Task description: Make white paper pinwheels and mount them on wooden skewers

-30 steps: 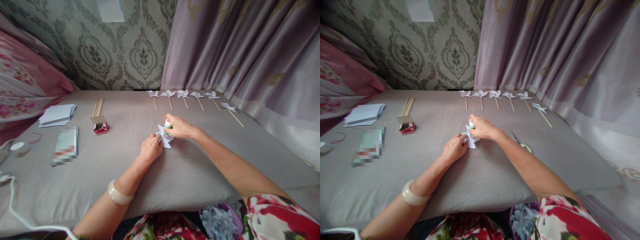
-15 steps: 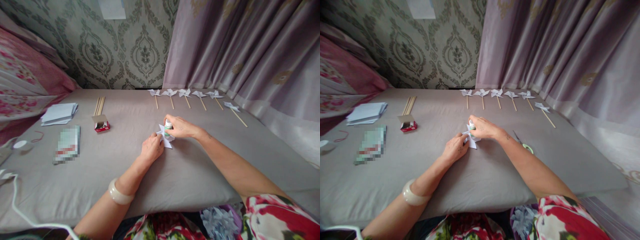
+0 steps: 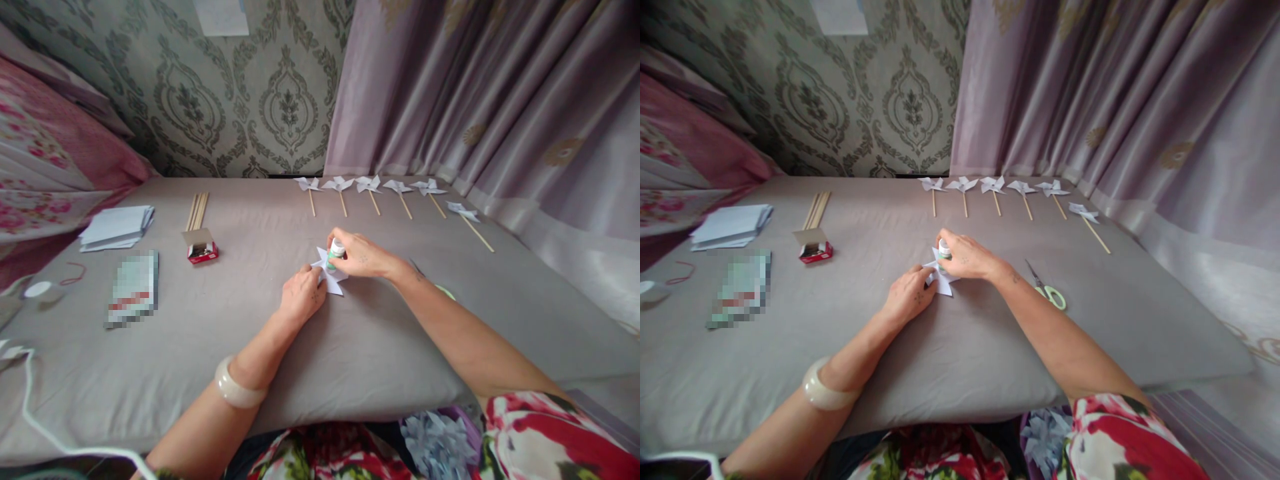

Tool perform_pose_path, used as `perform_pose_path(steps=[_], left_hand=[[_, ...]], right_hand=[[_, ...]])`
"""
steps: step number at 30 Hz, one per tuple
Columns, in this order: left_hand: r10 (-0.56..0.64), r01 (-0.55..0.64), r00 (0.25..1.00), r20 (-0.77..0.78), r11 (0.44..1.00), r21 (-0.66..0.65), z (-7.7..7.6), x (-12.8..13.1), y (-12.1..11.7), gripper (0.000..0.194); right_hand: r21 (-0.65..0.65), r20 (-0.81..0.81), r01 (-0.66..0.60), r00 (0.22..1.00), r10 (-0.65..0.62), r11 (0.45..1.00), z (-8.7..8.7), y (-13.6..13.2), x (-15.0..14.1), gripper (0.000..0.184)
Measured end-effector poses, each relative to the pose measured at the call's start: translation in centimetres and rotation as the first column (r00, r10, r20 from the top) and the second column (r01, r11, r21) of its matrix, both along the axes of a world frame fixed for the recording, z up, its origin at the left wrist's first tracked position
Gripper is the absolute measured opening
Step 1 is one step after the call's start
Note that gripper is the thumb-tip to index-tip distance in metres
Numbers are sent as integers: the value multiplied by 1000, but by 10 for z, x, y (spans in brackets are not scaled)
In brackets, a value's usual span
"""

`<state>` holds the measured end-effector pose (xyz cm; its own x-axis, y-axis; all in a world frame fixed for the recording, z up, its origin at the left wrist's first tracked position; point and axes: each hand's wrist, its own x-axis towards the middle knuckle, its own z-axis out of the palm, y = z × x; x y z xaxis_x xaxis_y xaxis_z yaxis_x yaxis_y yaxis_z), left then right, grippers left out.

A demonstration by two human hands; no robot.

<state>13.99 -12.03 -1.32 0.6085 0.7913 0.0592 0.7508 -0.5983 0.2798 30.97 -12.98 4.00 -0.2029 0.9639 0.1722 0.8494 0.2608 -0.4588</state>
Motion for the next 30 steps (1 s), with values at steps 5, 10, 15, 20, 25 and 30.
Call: perform_pose_path(steps=[5,10,15,20,25,30], left_hand=[[18,-18,1000,-1,1000,-21,3,0,-1,24],[73,-72,997,21,997,-42,4,1,0,25],[139,-132,985,102,989,-69,5,1,0,32],[189,-158,958,217,975,-154,14,-1,-2,42],[188,-106,934,302,957,-269,19,-5,4,36],[198,-106,917,346,958,-267,13,-8,13,30]], right_hand=[[-20,-166,76,983,-79,997,-1,-3,10,21],[-172,-835,345,445,-323,923,-8,-4,35,23],[-386,-921,169,-123,-369,907,-32,-11,54,12],[-338,-939,202,-13,-343,919,-63,-11,59,22],[-117,-921,438,288,-262,891,-79,-4,55,44],[24,-810,543,503,-302,840,-81,-3,52,45]])
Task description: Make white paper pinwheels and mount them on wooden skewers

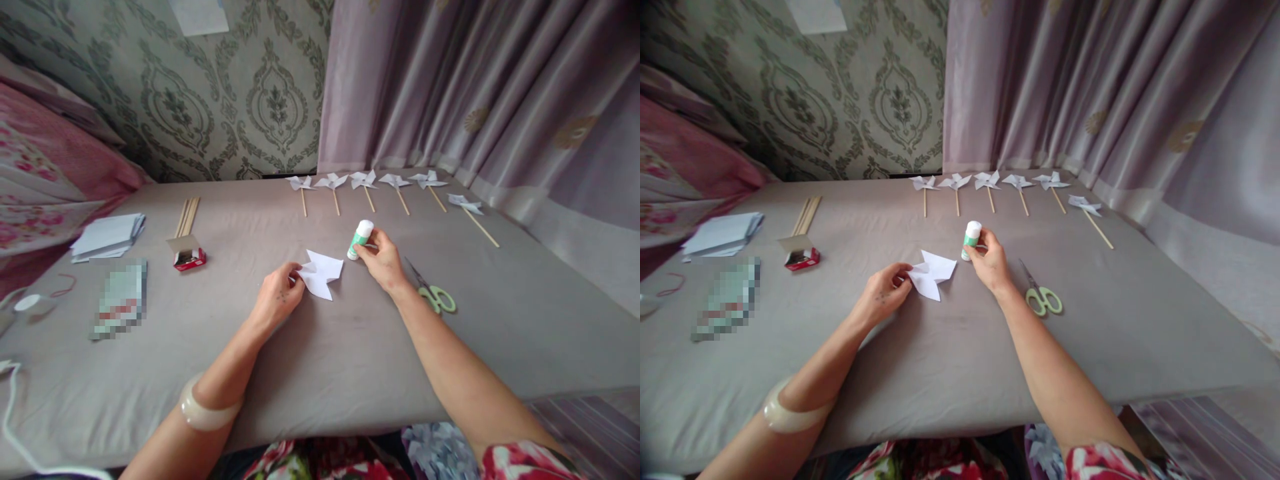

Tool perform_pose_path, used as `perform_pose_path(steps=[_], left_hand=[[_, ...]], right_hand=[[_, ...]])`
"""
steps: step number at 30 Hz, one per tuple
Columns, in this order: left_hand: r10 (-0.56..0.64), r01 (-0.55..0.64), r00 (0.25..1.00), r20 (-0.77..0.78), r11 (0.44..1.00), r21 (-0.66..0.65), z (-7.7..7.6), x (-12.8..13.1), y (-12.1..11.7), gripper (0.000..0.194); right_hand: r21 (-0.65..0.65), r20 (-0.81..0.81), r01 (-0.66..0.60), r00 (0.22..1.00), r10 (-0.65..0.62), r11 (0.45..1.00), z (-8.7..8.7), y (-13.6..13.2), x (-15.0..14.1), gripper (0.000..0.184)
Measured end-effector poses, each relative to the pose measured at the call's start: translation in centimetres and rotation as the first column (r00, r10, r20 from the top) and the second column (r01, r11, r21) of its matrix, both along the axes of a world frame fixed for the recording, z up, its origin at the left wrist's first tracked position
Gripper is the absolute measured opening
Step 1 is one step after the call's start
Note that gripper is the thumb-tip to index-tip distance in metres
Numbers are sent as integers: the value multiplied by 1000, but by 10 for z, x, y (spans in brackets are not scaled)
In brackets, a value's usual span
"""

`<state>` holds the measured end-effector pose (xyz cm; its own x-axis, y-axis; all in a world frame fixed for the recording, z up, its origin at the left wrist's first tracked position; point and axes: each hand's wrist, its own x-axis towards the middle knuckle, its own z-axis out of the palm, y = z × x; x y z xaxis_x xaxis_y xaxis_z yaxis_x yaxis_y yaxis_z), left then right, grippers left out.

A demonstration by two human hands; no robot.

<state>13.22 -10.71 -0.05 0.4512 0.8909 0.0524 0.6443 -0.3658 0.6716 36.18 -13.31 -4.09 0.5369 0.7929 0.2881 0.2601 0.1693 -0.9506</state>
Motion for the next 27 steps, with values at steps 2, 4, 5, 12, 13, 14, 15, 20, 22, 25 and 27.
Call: perform_pose_path(steps=[2,4,5,12,13,14,15,20,22,25,27], left_hand=[[11,-11,1000,0,1000,-15,-1,0,2,26],[4,-4,1000,-1,1000,-27,-1,0,2,25],[-9,9,1000,-1,1000,-23,-1,0,2,25],[-102,104,994,-37,992,71,-3,-2,2,23],[-107,110,993,-43,991,72,-3,-2,1,21],[-114,117,992,-46,991,71,-3,-1,1,20],[-123,126,991,-46,990,69,-3,-1,1,19],[-167,167,986,-15,983,72,-2,0,-4,18],[-185,185,983,-1,980,73,-2,0,-5,18],[-198,196,980,13,978,73,-2,1,-7,19],[-195,193,981,10,977,94,-3,2,-7,18]], right_hand=[[-7,49,-10,999,10,1000,-1,0,-1,43],[-45,91,-30,995,34,999,-3,-1,-2,39],[-76,112,-38,993,47,996,-5,-1,-1,36],[-147,153,-29,987,52,989,1,0,-1,22],[-130,166,-32,985,54,991,6,4,-5,21],[-112,183,-51,980,71,992,12,10,-10,21],[-99,210,-82,972,102,992,19,17,-16,21],[-225,341,-385,829,442,895,44,65,-67,21],[-277,390,-422,772,502,863,45,81,-86,21],[-339,389,-450,732,559,826,37,95,-102,21],[-371,360,-457,732,579,808,30,99,-105,22]])
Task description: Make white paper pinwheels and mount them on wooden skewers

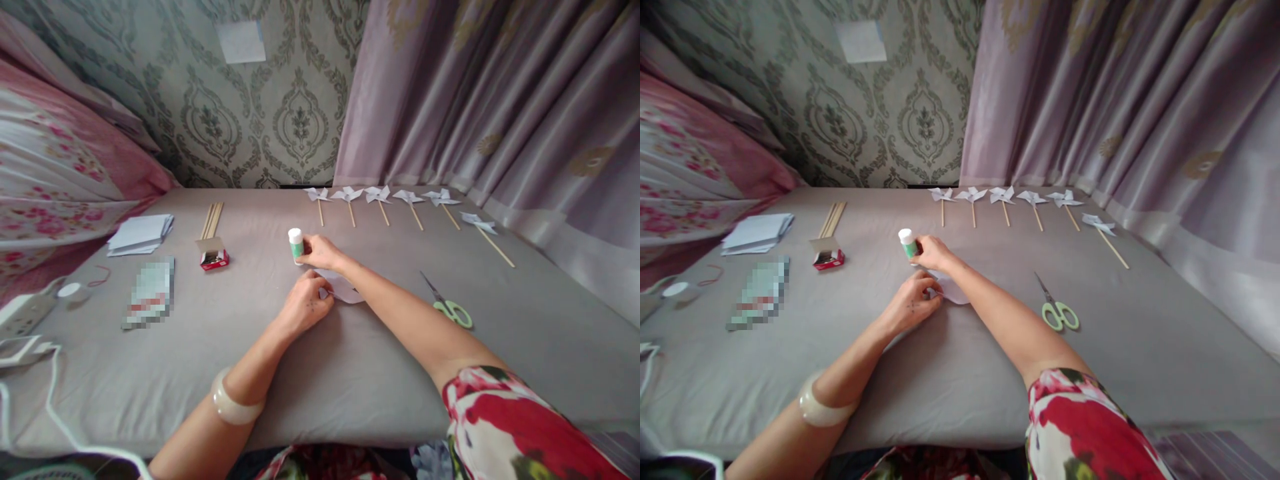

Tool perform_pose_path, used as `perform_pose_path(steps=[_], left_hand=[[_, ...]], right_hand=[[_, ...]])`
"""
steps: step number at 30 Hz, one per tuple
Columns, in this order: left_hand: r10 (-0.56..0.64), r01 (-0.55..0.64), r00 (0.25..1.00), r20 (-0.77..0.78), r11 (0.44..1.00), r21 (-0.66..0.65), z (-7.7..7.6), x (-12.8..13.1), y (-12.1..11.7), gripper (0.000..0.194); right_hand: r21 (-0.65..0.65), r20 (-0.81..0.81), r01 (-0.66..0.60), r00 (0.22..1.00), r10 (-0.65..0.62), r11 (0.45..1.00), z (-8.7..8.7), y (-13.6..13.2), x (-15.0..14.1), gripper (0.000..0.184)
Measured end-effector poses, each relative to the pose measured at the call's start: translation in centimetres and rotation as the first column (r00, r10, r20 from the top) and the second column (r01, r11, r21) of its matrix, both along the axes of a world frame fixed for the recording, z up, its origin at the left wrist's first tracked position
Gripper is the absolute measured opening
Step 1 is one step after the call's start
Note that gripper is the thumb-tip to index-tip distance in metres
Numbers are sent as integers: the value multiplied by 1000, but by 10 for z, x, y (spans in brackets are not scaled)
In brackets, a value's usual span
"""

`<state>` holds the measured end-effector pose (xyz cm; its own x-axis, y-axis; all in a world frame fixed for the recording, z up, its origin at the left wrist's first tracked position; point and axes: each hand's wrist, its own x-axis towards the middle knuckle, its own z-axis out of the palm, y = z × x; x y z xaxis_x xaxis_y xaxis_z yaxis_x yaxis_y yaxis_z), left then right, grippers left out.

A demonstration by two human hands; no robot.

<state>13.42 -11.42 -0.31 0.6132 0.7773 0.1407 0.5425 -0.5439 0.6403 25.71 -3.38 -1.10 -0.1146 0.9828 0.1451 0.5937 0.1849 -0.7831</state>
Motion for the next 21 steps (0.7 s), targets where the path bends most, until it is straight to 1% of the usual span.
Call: perform_pose_path(steps=[2,4,6,8,10,11,13,16,18,21], left_hand=[[9,-9,1000,-3,1000,28,0,1,0,17],[21,-21,1000,-13,999,38,0,2,0,16],[36,-35,999,-23,999,33,0,3,0,15],[50,-49,999,-23,998,28,0,3,0,13],[55,-54,998,-7,998,30,0,2,1,12],[51,-51,999,4,998,29,-1,2,1,11],[41,-41,999,16,999,22,-2,2,1,11],[31,-31,999,14,999,14,-4,3,0,12],[38,-38,999,13,999,21,-4,5,-1,13],[71,-71,997,11,997,31,-5,7,-2,14]], right_hand=[[-34,-30,3,1000,-4,999,-5,2,1,22],[-60,-81,-7,997,2,998,-7,1,4,26],[-64,-130,9,991,-17,998,-3,-4,11,36],[-28,-163,77,983,-81,997,4,-17,22,41],[42,-165,154,976,-145,987,10,-39,35,21],[62,-152,178,974,-167,982,12,-52,41,15],[75,-92,205,976,-198,976,13,-80,51,17],[120,45,223,972,-229,967,7,-117,57,16],[196,107,209,967,-232,958,3,-133,55,15],[260,191,205,947,-258,944,-3,-143,50,11]])
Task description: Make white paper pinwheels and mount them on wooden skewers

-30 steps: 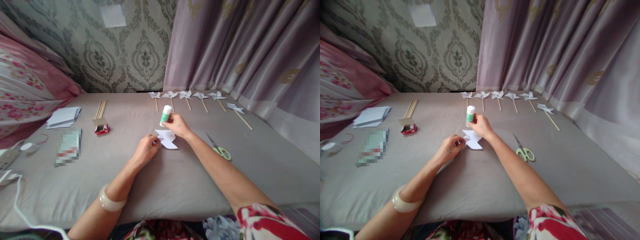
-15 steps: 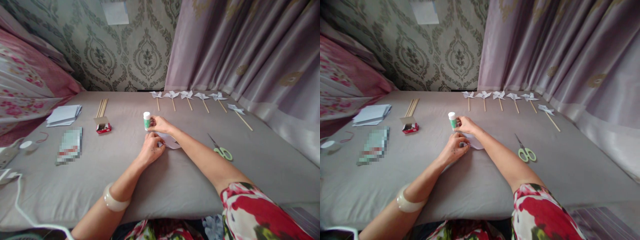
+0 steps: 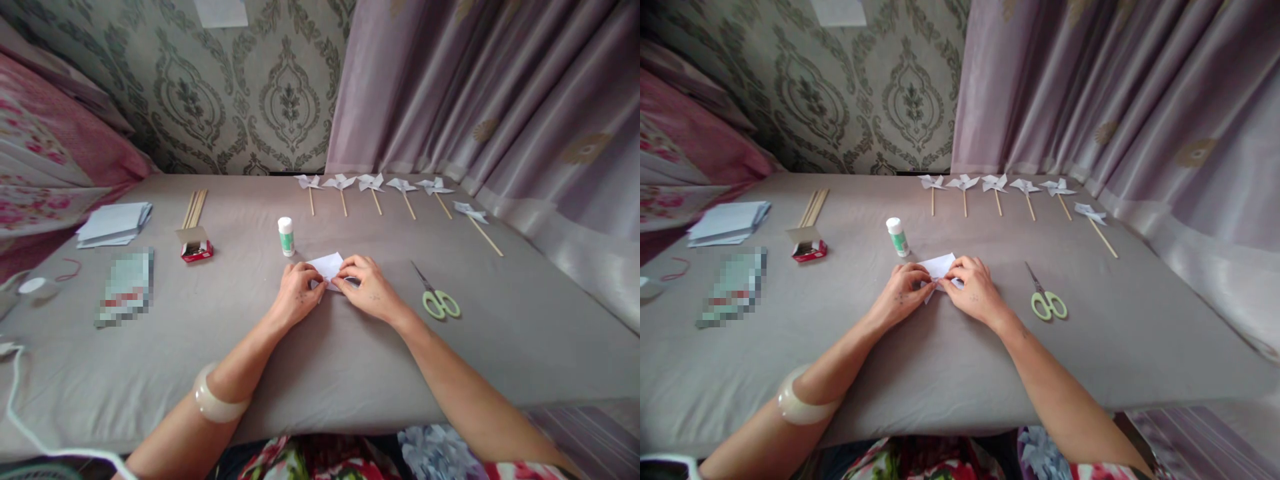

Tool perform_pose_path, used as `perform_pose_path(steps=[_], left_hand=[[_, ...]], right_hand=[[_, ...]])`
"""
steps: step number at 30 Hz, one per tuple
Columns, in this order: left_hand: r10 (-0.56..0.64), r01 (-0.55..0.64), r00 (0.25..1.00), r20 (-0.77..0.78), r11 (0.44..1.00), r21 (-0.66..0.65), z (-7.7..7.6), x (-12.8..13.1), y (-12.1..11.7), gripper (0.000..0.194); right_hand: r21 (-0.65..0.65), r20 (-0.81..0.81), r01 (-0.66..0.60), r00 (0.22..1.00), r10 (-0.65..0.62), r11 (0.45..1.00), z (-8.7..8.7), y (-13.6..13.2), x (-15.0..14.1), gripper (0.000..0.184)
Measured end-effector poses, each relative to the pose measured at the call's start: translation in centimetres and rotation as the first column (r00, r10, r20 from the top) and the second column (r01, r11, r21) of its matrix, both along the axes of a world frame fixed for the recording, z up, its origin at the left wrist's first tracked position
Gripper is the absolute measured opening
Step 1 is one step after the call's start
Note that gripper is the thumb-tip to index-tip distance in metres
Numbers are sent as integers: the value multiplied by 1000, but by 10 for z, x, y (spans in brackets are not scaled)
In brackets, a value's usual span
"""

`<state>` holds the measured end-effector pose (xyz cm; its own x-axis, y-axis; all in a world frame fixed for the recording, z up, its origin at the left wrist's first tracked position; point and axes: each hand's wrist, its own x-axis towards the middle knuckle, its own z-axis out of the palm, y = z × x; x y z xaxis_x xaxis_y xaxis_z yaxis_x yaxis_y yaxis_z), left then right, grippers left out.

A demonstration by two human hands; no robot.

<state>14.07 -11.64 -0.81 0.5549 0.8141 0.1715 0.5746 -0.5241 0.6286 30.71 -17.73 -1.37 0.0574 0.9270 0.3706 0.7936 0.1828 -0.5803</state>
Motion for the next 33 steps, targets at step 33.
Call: perform_pose_path(steps=[33], left_hand=[[-22,67,985,-173,962,264,-13,5,-4,19]], right_hand=[[-70,220,179,962,-160,981,-15,7,-12,12]])
